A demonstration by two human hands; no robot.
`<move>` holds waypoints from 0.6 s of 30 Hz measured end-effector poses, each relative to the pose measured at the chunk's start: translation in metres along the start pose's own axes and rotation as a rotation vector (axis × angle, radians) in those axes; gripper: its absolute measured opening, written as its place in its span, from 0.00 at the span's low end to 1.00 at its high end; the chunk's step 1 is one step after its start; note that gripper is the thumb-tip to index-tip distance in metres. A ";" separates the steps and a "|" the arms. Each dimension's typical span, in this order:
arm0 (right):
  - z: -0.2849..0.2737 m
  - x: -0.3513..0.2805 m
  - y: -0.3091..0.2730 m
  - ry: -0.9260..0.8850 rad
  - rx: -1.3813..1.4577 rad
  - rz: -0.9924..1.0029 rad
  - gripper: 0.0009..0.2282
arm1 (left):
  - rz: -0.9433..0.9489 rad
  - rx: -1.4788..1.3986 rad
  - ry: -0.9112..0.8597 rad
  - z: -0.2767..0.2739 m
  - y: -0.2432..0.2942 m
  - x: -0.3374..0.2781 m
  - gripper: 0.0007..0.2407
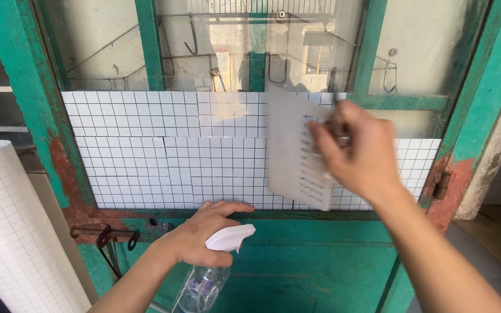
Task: Cutting a piece of vinyl wrap to size and applying it to a glass pane on a door using a spray bottle and a squeegee.
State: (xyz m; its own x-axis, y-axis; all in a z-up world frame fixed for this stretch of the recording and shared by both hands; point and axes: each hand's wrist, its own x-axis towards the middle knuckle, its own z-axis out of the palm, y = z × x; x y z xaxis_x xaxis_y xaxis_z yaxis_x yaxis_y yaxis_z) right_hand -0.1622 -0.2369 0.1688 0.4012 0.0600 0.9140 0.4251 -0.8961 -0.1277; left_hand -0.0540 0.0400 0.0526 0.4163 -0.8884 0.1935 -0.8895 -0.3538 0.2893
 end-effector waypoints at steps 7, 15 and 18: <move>0.070 0.017 -0.029 -0.044 0.069 0.076 0.14 | -0.027 0.041 -0.024 -0.001 0.002 0.000 0.16; 0.028 0.005 0.003 0.034 -0.238 -0.012 0.07 | 0.029 0.037 0.004 0.000 -0.003 0.000 0.15; -0.002 -0.004 0.024 0.031 -0.342 0.041 0.10 | -0.012 -0.006 -0.017 -0.003 0.001 -0.001 0.14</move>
State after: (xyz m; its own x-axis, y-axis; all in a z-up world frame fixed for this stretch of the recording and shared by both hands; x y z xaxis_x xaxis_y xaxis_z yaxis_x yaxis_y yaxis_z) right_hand -0.1551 -0.2593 0.1629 0.3854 0.0124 0.9226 0.1103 -0.9934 -0.0327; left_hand -0.0549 0.0410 0.0553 0.4238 -0.8890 0.1735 -0.8831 -0.3631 0.2971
